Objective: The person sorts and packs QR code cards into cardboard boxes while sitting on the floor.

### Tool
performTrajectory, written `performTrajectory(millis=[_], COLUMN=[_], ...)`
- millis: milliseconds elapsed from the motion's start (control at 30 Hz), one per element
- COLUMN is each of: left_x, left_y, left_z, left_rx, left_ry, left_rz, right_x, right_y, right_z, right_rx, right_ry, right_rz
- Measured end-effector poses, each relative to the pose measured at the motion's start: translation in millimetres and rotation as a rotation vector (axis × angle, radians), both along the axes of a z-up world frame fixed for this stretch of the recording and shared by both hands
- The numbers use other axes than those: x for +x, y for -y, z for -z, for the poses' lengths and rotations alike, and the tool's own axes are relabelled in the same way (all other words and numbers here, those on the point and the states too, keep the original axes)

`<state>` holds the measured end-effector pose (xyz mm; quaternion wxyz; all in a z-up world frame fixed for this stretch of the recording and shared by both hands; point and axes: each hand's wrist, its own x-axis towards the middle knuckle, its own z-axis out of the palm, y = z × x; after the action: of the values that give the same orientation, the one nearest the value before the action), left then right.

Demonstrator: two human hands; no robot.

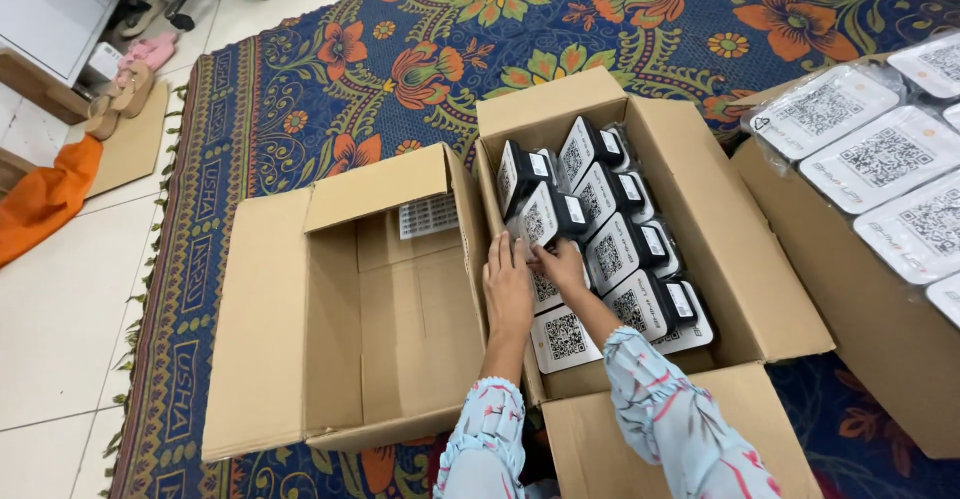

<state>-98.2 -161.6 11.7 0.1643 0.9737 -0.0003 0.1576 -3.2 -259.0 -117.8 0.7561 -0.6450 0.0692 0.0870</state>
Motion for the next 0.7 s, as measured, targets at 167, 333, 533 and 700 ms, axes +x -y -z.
performTrajectory(millis=[167, 333, 533, 700], left_x=[-2, -7, 0, 2], left_y=[1, 4, -2, -3], left_z=[-10, -27, 4, 23], left_rx=[0.048, -0.002, 0.042, 0.081], left_ry=[-0.009, -0.063, -0.016, 0.202], left_rz=[-0.002, 0.012, 0.004, 0.013], right_x=[10, -9, -47, -132], right_y=[-15, -15, -8, 29], right_z=[42, 10, -13, -113], right_rx=[-0.713, -0.648, -0.595, -1.179], right_ry=[0.208, 0.303, 0.407, 0.401], right_rz=[-0.137, -0.230, -0.168, -0.742])
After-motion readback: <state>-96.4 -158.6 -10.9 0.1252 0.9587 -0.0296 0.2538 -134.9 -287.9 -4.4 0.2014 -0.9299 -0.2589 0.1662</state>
